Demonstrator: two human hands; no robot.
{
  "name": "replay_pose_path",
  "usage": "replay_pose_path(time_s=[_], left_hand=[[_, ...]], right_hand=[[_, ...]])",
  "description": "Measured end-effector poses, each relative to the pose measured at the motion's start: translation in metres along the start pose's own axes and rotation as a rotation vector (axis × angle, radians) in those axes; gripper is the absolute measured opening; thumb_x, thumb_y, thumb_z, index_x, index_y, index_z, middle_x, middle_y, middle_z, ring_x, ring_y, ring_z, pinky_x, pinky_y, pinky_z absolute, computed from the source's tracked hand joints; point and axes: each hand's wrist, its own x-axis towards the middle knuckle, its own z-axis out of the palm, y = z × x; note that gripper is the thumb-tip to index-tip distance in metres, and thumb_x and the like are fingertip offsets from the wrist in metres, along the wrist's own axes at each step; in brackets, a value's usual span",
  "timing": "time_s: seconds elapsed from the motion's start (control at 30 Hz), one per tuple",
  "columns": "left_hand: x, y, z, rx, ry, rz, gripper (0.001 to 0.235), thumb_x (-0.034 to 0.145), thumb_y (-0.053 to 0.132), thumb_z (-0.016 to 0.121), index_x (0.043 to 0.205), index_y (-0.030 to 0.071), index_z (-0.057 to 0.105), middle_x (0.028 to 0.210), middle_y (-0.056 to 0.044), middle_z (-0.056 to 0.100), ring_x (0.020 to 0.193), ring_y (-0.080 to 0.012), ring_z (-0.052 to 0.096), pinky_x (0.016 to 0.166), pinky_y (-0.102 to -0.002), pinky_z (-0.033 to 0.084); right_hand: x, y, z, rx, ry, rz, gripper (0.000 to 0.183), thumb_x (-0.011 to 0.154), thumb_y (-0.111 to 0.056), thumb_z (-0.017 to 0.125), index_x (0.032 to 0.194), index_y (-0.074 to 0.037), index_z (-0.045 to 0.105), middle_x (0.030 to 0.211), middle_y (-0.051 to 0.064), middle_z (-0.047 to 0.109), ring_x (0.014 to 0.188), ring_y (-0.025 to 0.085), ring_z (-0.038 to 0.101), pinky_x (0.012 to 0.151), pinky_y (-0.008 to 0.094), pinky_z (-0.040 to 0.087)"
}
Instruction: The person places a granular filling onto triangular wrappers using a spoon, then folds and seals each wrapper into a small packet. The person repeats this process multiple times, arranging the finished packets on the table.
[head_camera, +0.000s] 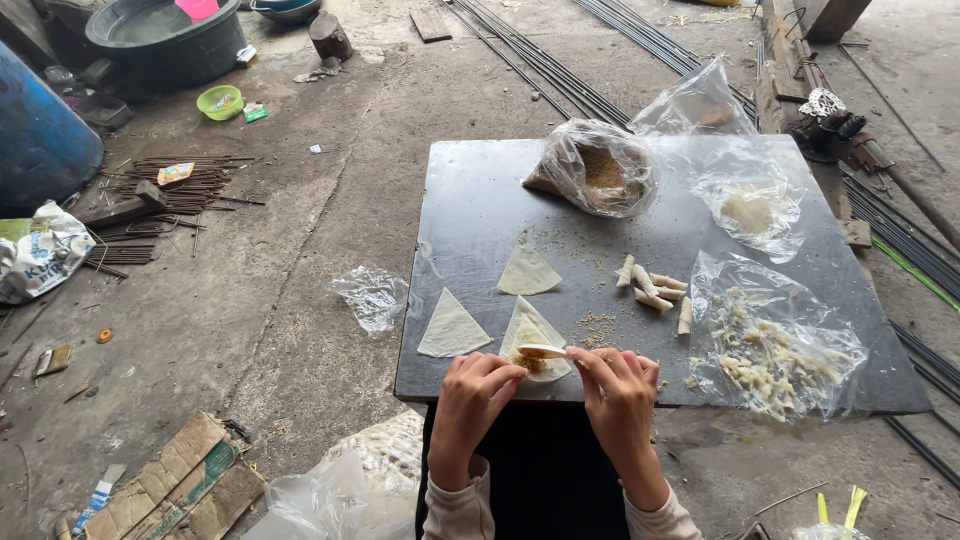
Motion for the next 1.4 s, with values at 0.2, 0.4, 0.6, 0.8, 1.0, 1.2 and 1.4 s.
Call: replay_pose_path(time_s=[0.2,0.4,0.6,0.8,1.0,1.2,1.4], left_hand=[[0.005,0.005,0.000,-0.046,0.033,0.039,0.019,0.081,0.009,0.078,0.099,0.015,0.076,0.103,0.000,0.074,0.101,-0.0218,0.068,0.091,-0.038,0.050],[0.006,0.000,0.004,-0.110,-0.010,-0.026,0.034,0.083,0.012,0.080,0.116,0.012,0.073,0.103,-0.002,0.075,0.101,-0.0216,0.069,0.095,-0.039,0.050],[0.001,-0.011,0.010,-0.120,-0.007,0.011,0.026,0.083,0.014,0.082,0.108,0.014,0.076,0.106,0.001,0.076,0.104,-0.0208,0.068,0.095,-0.038,0.050],[0.004,-0.007,0.009,-0.099,-0.003,0.036,0.019,0.082,0.014,0.082,0.100,0.014,0.078,0.107,0.004,0.077,0.106,-0.0194,0.068,0.096,-0.038,0.049],[0.006,-0.005,0.006,-0.114,-0.022,0.046,0.015,0.083,0.013,0.080,0.098,0.014,0.077,0.105,0.004,0.077,0.104,-0.0188,0.069,0.093,-0.037,0.049],[0.008,-0.002,0.002,-0.132,-0.027,0.056,0.018,0.082,0.013,0.081,0.100,0.014,0.077,0.107,0.005,0.077,0.105,-0.0178,0.069,0.095,-0.037,0.048],[0.008,-0.007,-0.004,-0.177,-0.083,0.016,0.019,0.084,0.017,0.081,0.103,0.016,0.076,0.114,0.005,0.076,0.110,-0.0181,0.067,0.099,-0.037,0.046]], right_hand=[[0.002,0.000,-0.002,-0.020,-0.020,0.048,0.016,0.092,-0.015,0.073,0.107,-0.017,0.076,0.091,-0.003,0.071,0.085,0.016,0.061,0.088,0.035,0.036],[-0.013,0.019,0.009,-0.071,0.002,0.077,0.012,0.096,-0.021,0.070,0.105,-0.017,0.076,0.092,-0.003,0.072,0.084,0.015,0.060,0.091,0.036,0.034],[-0.024,0.063,0.015,-0.236,-0.030,0.330,0.019,0.108,-0.032,0.063,0.107,-0.017,0.076,0.090,-0.004,0.070,0.087,0.015,0.055,0.105,0.038,0.028],[-0.016,0.063,0.000,-0.355,0.027,0.239,0.022,0.103,-0.033,0.065,0.111,-0.016,0.076,0.120,0.000,0.068,0.118,0.020,0.053,0.112,0.042,0.023],[-0.014,0.018,-0.002,-0.184,-0.136,0.113,0.020,0.092,-0.031,0.070,0.105,-0.018,0.077,0.119,-0.004,0.067,0.115,0.019,0.054,0.108,0.046,0.022],[-0.010,-0.005,0.006,-0.142,-0.184,0.070,0.023,0.088,-0.029,0.070,0.108,-0.019,0.074,0.116,-0.005,0.067,0.117,0.017,0.056,0.111,0.049,0.022],[-0.020,0.014,0.023,-0.157,-0.173,-0.022,0.023,0.085,-0.029,0.072,0.106,-0.021,0.072,0.111,-0.008,0.067,0.113,0.016,0.058,0.111,0.048,0.026]])
